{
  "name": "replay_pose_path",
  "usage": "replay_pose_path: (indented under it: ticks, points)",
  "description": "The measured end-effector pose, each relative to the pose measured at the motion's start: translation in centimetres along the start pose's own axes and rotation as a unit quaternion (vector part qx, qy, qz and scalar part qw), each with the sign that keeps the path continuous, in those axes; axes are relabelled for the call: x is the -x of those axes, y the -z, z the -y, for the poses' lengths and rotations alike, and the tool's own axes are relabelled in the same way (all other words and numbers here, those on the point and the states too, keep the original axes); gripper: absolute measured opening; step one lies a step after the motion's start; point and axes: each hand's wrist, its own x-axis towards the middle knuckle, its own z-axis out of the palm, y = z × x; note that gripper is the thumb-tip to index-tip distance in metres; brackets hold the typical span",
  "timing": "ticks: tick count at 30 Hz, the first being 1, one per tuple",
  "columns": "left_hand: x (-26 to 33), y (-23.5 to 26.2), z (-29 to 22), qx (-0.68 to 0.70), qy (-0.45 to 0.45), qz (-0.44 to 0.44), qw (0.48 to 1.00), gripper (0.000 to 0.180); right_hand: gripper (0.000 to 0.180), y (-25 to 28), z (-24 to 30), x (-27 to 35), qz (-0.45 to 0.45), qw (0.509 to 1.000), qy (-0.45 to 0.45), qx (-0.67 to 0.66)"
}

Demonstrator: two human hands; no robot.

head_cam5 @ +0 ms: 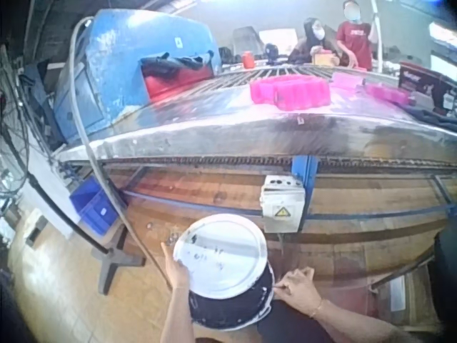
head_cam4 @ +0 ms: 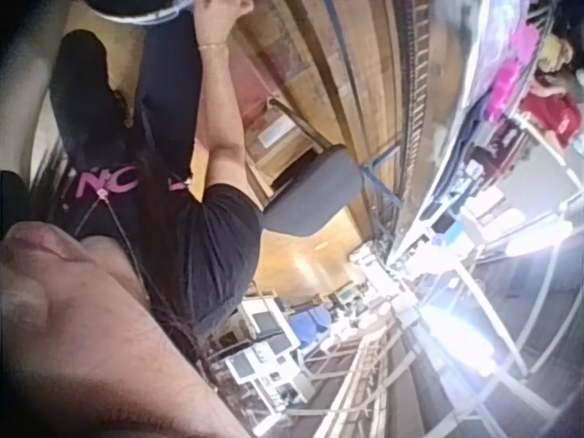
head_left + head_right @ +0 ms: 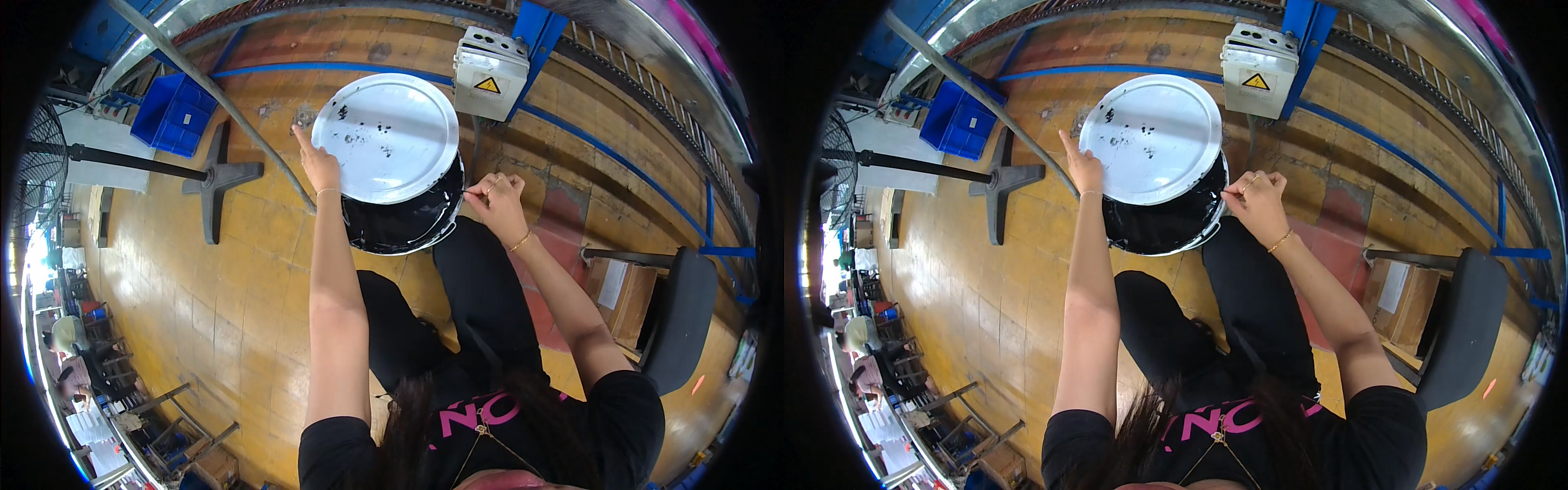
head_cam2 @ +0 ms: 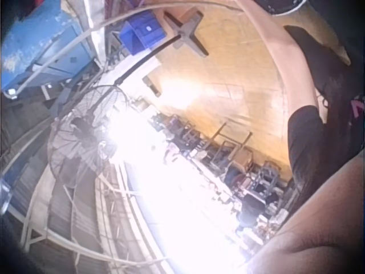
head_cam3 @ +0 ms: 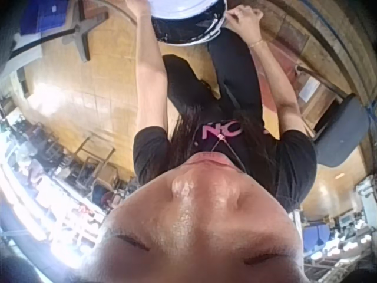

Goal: The person cleans pink plastic parts on a metal workbench using a cloth and a spray bottle. They wipe the parts, spray them with liquid, and place them back on the bench. The person also handles a white bucket and a dark bottle during the process.

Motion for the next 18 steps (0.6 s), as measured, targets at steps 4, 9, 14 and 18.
replay_pose_path:
  ticks: [4, 9, 14, 18]
  points:
    - [0.1, -0.6, 0.7, 0.034, -0.026, -0.006, 0.999, 0.086, 0.011, -0.4, 2.2, 0.9, 0.008, 0.997, 0.074, 0.030]
    - [0.3, 0.3, 0.8, 0.064, -0.010, 0.010, 0.998, 0.079, 0.013, -0.7, 4.9, 1.6, 0.004, 0.991, 0.134, -0.002]
    - [1.0, 3.8, -1.0, 0.265, 0.065, -0.043, 0.961, 0.066, 0.014, -0.9, 5.5, 1.1, -0.024, 0.992, 0.122, 0.003]
    - [4.0, 9.1, -6.9, 0.755, 0.217, 0.167, 0.596, 0.064, 0.010, -2.3, 2.7, 1.7, 0.016, 0.999, -0.030, -0.042]
